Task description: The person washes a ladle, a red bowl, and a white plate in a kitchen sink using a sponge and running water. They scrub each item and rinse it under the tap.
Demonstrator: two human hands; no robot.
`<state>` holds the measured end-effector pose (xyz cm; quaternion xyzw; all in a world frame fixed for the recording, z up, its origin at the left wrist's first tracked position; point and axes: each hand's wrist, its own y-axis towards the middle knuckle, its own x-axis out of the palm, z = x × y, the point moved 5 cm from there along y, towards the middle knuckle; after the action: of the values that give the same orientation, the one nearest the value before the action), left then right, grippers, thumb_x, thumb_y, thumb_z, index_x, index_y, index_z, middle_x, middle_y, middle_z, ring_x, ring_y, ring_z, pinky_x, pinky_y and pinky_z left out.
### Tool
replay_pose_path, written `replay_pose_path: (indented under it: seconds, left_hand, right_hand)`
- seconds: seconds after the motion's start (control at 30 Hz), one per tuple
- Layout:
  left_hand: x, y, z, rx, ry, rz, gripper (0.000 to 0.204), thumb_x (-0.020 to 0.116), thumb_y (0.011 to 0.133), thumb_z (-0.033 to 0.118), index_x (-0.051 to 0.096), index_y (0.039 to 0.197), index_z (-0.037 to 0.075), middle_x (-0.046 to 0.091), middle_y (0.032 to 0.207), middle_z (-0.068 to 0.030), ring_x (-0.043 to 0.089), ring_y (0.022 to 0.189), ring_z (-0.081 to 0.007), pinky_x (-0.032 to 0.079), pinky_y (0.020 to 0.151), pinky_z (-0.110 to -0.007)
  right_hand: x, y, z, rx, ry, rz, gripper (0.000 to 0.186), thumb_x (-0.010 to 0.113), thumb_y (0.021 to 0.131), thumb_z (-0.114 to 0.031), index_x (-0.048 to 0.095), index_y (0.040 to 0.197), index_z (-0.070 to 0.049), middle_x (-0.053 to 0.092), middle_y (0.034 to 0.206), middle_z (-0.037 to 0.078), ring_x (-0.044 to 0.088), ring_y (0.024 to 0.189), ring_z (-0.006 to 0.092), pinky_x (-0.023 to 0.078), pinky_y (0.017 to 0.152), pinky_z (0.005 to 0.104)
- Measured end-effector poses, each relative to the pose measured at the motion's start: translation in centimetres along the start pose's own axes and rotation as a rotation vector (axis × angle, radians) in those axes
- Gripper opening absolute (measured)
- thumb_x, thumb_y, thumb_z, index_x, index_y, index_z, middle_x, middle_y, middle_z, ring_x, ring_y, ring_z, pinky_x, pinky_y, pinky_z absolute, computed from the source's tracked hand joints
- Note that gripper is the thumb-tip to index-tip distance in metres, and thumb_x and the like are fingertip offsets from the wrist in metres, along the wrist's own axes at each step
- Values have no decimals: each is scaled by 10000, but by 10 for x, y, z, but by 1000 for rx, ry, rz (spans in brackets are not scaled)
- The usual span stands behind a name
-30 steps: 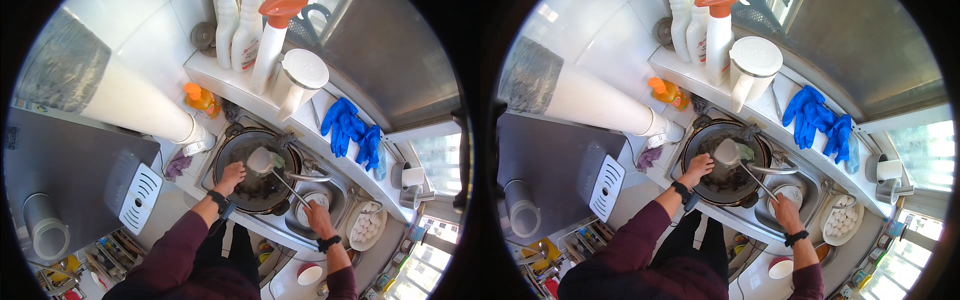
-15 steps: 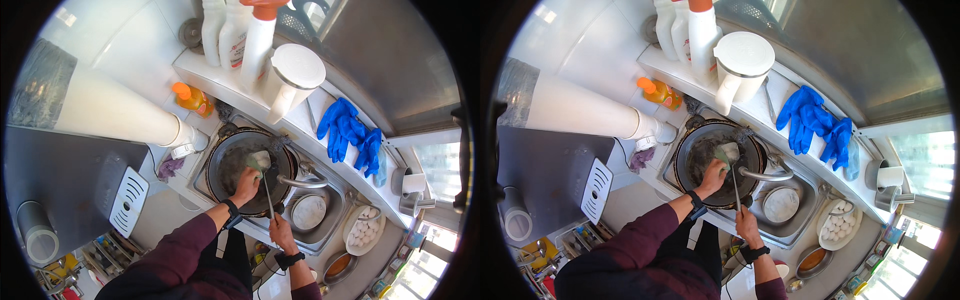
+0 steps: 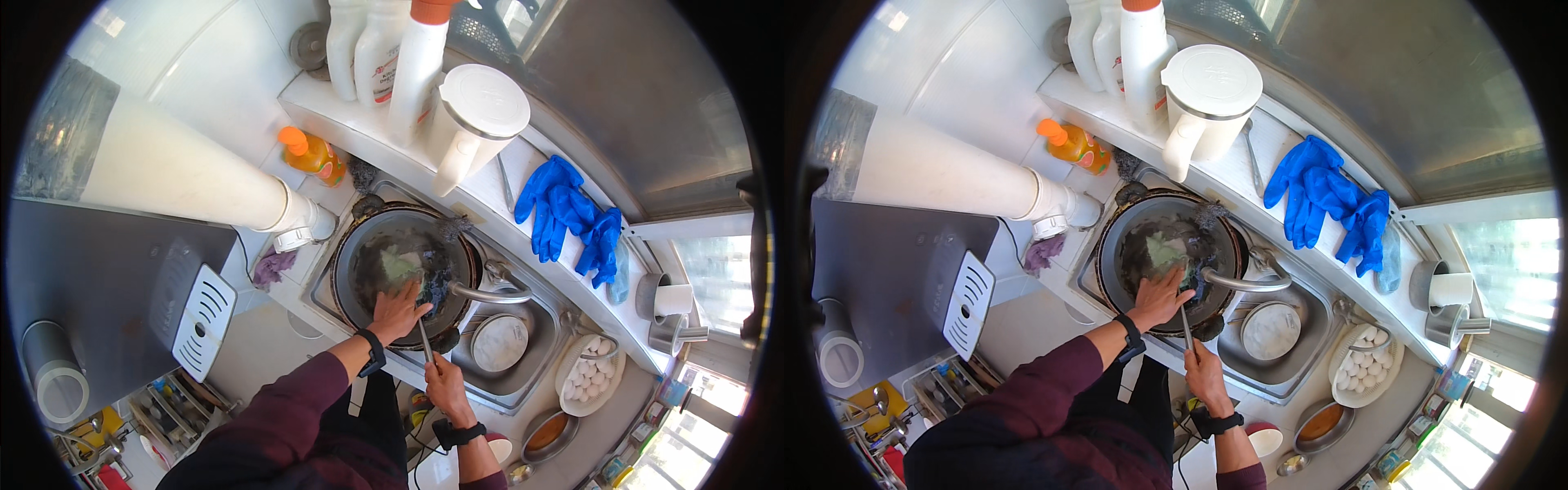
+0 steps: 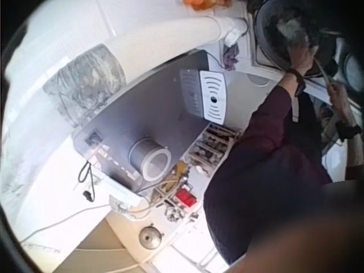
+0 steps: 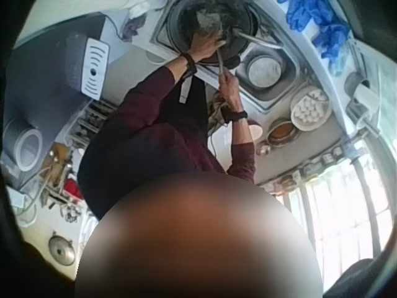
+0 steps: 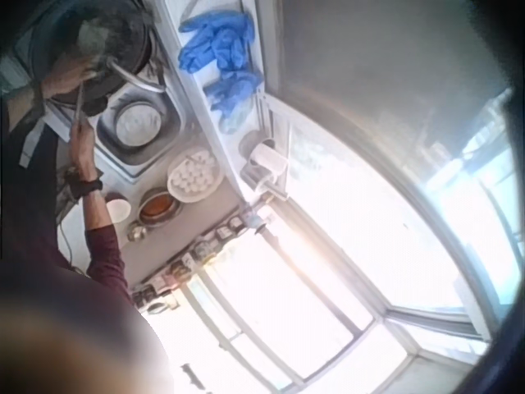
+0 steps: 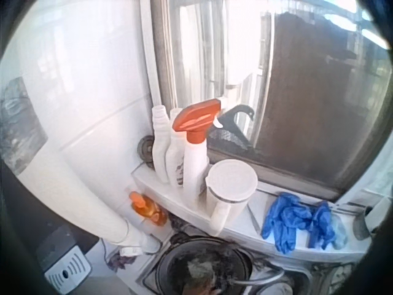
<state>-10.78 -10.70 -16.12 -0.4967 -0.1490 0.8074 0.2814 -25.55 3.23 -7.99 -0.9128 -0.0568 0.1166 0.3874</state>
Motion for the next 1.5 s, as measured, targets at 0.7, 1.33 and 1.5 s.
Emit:
replay_pose_path:
  seconds: [0.7, 1.33, 1.5]
  left_hand:
    - [30, 19, -32, 278, -79, 131, 787, 475, 1089, 521, 384, 1530, -124, 367, 1607, -326, 299, 1528, -471, 240, 1269, -511]
    - [8, 63, -81, -43, -1052, 335, 258, 445, 1158, 339, 462, 1067, 98, 399, 882, -23, 403, 798, -142, 461, 806, -396]
    - [19, 45, -39, 53, -739, 278, 407, 395, 1152, 426, 536, 1228, 51, 594, 1083, -232, 595, 951, -460, 479, 893, -531]
  right_hand:
    - [10, -20, -21, 91, 132, -52, 316, 561, 1078, -153, 613, 1309, 58, 537, 713, 2, 463, 568, 78, 401, 514, 290]
    - [-16, -38, -25, -179, -360, 222, 419, 587, 1020, -94, 493, 1417, 1, 689, 847, 271, 693, 621, 397, 554, 613, 489]
    - [-9, -34, -26, -222, -528, 237, 461, 611, 1014, -149, 535, 1452, -25, 711, 929, 279, 694, 752, 459, 550, 671, 518]
